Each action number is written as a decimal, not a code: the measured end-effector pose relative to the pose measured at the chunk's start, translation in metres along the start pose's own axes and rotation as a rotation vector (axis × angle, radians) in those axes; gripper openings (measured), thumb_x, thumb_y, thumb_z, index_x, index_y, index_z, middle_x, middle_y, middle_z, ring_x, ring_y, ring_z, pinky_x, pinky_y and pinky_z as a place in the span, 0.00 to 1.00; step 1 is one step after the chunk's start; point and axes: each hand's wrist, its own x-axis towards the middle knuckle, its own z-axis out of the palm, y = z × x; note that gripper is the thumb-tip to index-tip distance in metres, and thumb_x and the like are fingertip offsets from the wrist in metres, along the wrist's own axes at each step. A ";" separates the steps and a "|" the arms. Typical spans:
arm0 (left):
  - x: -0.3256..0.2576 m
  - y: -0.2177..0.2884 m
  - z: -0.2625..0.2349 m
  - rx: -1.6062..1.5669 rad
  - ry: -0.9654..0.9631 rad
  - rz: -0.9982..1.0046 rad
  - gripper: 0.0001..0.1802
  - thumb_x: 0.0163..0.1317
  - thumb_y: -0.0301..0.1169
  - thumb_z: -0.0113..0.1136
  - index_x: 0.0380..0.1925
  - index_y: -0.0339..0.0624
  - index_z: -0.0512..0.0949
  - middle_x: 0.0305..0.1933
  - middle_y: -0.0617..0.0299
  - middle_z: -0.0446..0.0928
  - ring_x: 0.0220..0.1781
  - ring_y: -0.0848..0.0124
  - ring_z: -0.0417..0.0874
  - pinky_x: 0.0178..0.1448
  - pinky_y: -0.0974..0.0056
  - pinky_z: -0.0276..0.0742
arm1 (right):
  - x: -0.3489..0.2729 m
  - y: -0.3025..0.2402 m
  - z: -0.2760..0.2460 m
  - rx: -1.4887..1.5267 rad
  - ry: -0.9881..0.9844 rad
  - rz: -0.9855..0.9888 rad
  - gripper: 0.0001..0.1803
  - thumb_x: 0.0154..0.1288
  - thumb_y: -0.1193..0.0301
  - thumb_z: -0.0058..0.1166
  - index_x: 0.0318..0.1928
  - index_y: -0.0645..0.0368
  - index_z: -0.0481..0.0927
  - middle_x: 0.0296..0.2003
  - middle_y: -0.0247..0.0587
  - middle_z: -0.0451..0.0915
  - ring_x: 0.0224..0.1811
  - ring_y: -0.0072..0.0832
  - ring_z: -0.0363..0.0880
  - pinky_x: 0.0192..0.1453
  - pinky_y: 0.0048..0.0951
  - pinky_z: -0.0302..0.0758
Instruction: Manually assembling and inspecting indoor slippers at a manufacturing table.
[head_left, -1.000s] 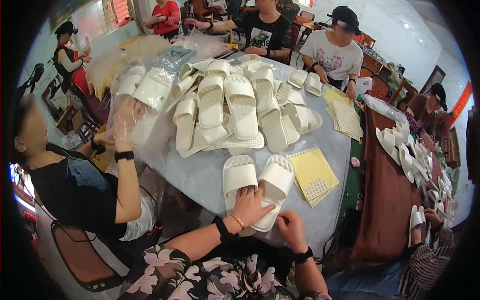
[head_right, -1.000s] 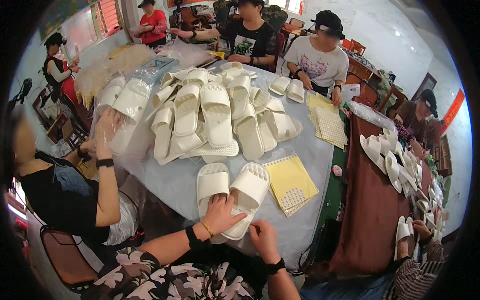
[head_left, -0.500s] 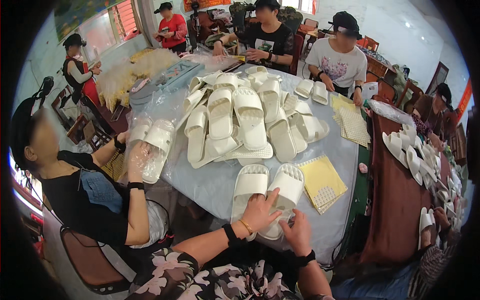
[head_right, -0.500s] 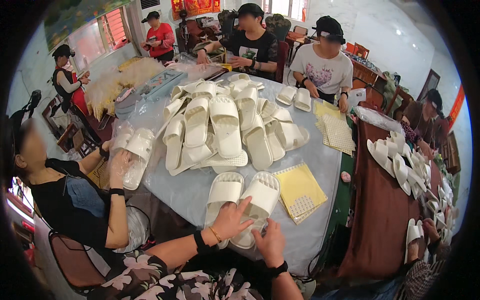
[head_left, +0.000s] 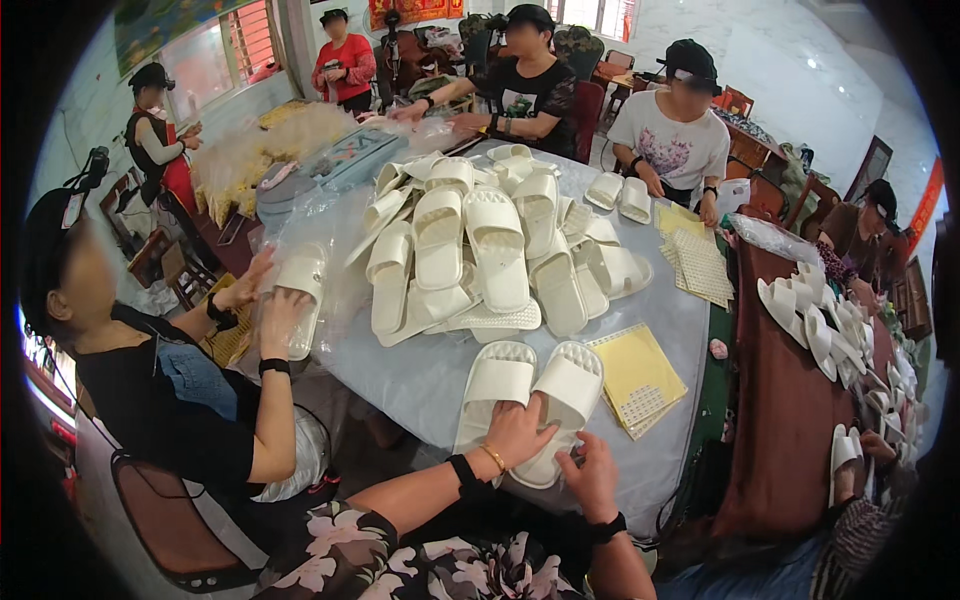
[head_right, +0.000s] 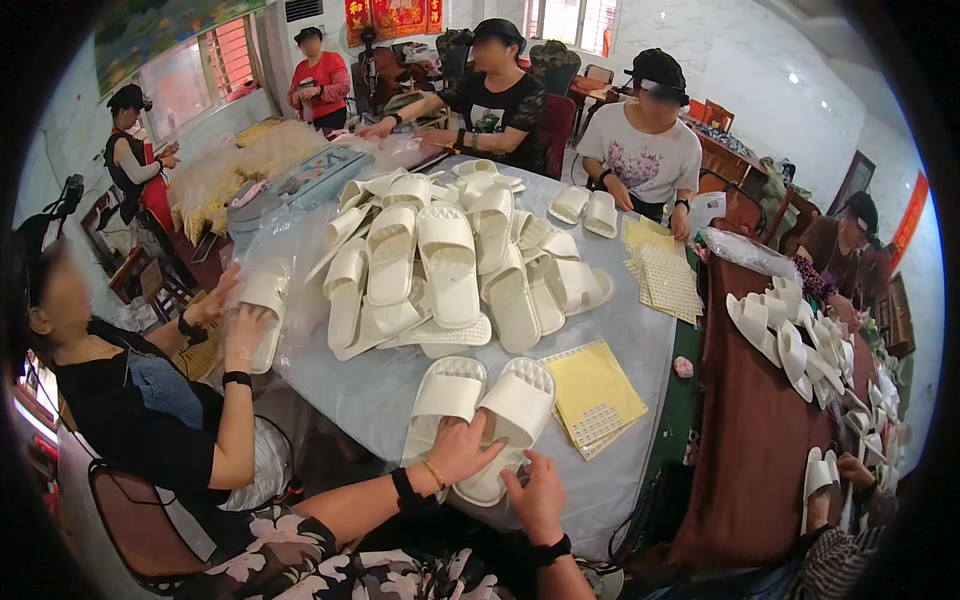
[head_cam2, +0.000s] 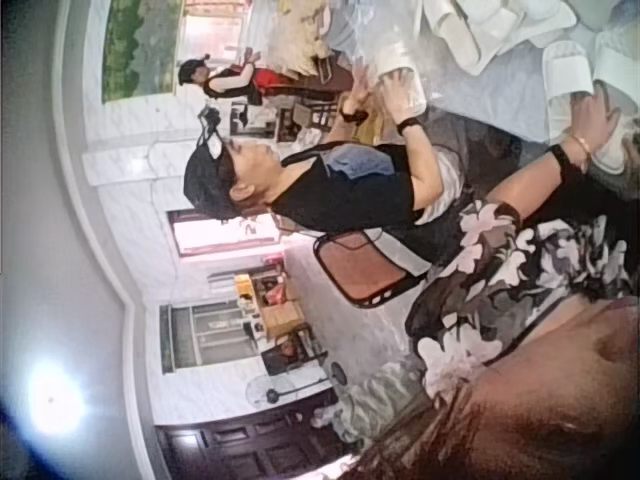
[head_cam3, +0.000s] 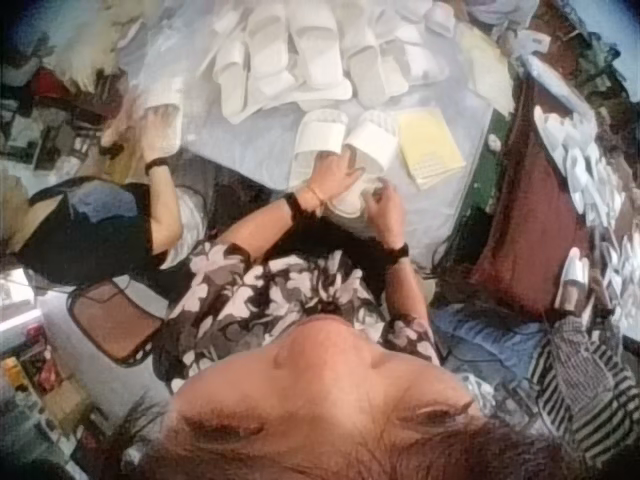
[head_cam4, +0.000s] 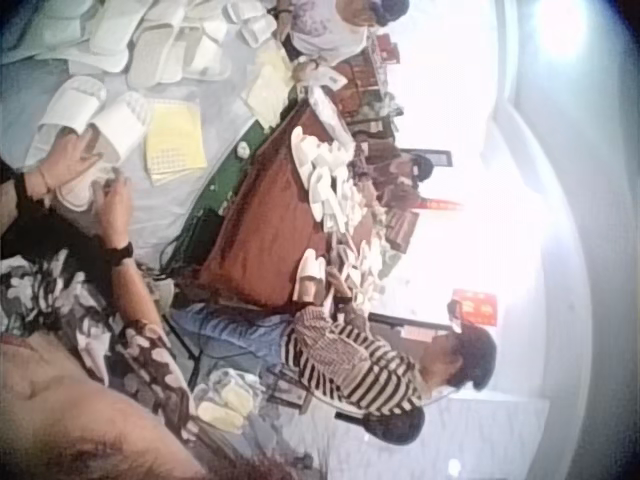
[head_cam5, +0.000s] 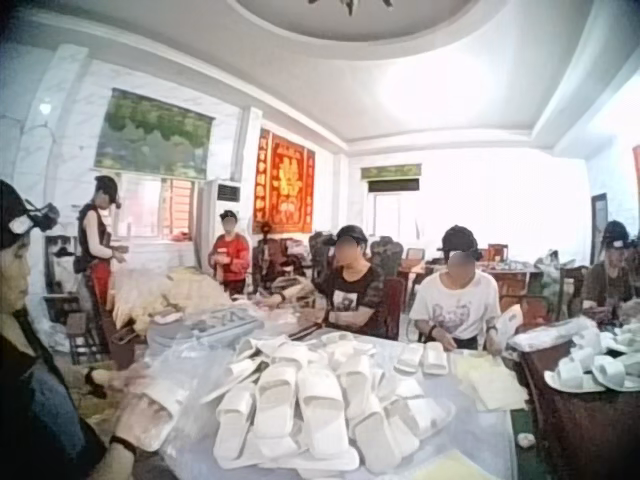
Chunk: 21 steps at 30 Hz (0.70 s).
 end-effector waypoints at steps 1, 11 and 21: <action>-0.001 0.001 -0.002 -0.035 -0.058 -0.039 0.31 0.58 0.47 0.63 0.51 0.30 0.71 0.30 0.40 0.79 0.38 0.43 0.81 0.51 0.46 0.71 | 0.000 0.001 0.000 0.038 0.014 0.002 0.25 0.56 0.62 0.67 0.51 0.59 0.77 0.36 0.42 0.78 0.34 0.39 0.79 0.38 0.38 0.76; -0.019 0.010 -0.053 -0.126 0.006 -0.038 0.35 0.57 0.51 0.65 0.52 0.30 0.71 0.29 0.40 0.78 0.36 0.42 0.81 0.45 0.46 0.74 | 0.001 0.015 0.001 0.306 0.068 0.060 0.15 0.58 0.71 0.63 0.46 0.60 0.80 0.30 0.43 0.79 0.30 0.36 0.79 0.36 0.35 0.75; 0.123 -0.051 -0.180 0.058 0.328 0.110 0.34 0.56 0.52 0.66 0.52 0.35 0.74 0.34 0.40 0.80 0.35 0.45 0.82 0.42 0.47 0.76 | 0.002 0.019 0.000 0.314 0.102 0.073 0.12 0.58 0.72 0.61 0.43 0.61 0.81 0.29 0.45 0.79 0.30 0.38 0.80 0.36 0.35 0.76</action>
